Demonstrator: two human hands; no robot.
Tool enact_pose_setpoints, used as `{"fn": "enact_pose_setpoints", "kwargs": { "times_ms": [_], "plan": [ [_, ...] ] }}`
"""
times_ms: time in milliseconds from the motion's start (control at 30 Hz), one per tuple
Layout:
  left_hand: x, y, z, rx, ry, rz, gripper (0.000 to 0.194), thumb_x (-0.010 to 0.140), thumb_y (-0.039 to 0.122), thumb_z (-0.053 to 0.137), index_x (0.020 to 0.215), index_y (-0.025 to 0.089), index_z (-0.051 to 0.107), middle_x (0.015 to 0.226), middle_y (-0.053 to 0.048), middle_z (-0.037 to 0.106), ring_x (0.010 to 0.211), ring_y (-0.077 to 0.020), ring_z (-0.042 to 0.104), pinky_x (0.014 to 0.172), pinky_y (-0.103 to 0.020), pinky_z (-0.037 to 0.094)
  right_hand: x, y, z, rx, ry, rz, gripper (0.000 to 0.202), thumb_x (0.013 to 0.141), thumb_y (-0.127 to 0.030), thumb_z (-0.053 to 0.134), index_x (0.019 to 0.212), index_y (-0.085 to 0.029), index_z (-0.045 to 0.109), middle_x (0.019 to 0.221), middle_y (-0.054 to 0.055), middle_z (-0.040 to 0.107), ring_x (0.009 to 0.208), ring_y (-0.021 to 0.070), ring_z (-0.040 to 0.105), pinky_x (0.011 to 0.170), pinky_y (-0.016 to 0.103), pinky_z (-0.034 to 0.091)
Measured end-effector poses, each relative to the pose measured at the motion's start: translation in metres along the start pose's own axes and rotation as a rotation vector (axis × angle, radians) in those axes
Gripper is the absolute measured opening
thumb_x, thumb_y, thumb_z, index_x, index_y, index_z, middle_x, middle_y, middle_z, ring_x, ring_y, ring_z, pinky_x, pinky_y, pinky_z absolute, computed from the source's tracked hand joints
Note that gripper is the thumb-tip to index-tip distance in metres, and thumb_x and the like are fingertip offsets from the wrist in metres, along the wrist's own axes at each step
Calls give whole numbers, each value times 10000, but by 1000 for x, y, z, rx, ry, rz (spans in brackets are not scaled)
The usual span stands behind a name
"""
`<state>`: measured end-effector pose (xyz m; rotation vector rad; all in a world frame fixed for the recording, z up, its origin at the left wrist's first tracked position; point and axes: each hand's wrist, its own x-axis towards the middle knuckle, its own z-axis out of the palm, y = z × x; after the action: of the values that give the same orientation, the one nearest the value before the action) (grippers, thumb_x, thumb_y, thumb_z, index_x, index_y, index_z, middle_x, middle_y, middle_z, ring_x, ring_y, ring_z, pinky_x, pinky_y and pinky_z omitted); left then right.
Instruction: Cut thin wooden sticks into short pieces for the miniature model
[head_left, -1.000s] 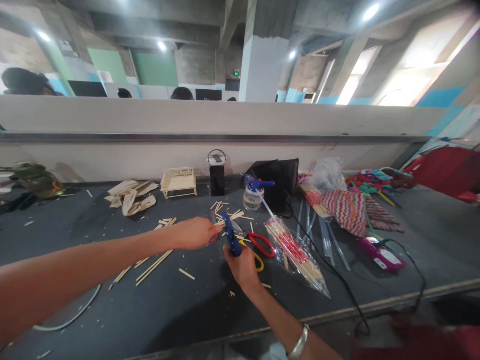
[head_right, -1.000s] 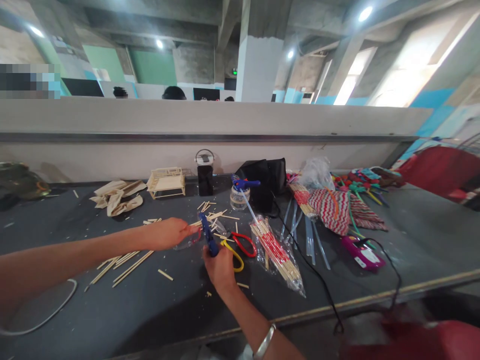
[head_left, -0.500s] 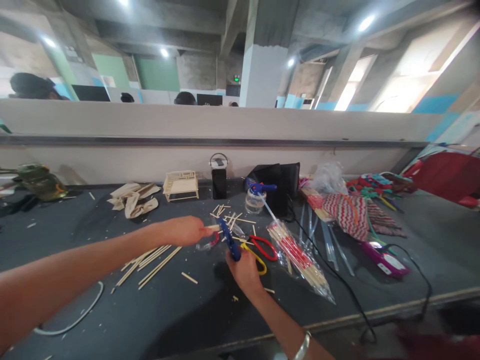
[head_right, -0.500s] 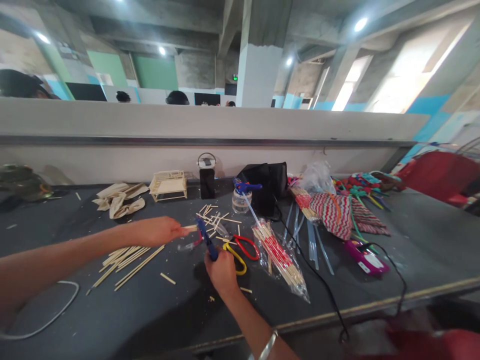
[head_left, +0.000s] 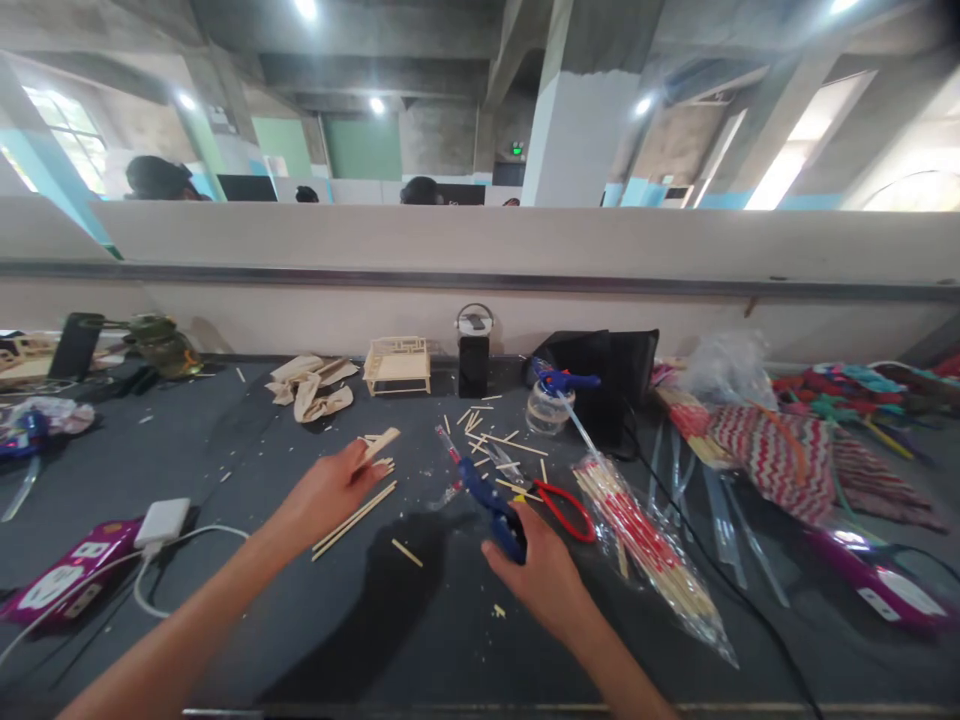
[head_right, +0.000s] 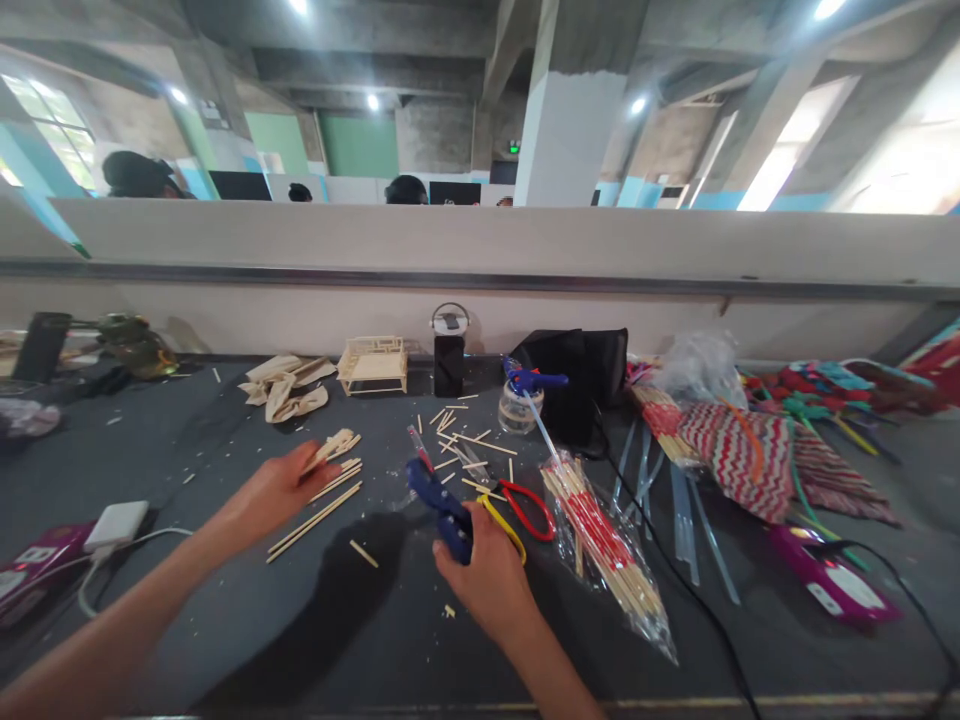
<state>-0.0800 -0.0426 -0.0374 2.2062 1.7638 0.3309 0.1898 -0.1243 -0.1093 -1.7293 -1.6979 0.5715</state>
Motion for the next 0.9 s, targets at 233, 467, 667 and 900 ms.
{"fn": "enact_pose_setpoints", "kwargs": {
  "times_ms": [233, 467, 667, 900],
  "plan": [
    [21, -61, 4, 128, -138, -156, 796, 615, 743, 543, 1114, 124, 521, 1203, -210, 584, 1092, -345, 566, 833, -345, 443, -16, 2, -2, -538, -82, -142, 644, 692, -388, 691, 1296, -232, 529, 1093, 126, 622, 1050, 331, 532, 907, 457, 371],
    [18, -59, 15, 211, -232, -196, 980, 556, 796, 528, 1234, 90, 489, 1215, -236, 549, 1090, -366, 565, 863, -378, 444, -16, 17, -3, -580, -77, -167, 648, 694, -465, 688, 1279, -227, 543, 1085, 128, 617, 1020, 325, 540, 913, 465, 354],
    [23, -68, 14, 174, -304, -213, 965, 573, 817, 488, 1192, 77, 512, 1208, -254, 532, 1086, -364, 561, 872, -398, 445, -16, 23, 0, -578, -74, -202, 644, 680, -447, 693, 1267, -227, 547, 1063, 122, 619, 1001, 329, 553, 888, 467, 368],
    [15, -53, 22, 254, -339, -158, 808, 553, 580, 637, 1161, 58, 532, 1182, -242, 547, 1000, -354, 604, 805, -405, 481, 2, 3, 0, -527, -137, -200, 666, 649, -436, 714, 1265, -242, 550, 1065, 106, 622, 1034, 314, 543, 920, 446, 353]
  ]
}}
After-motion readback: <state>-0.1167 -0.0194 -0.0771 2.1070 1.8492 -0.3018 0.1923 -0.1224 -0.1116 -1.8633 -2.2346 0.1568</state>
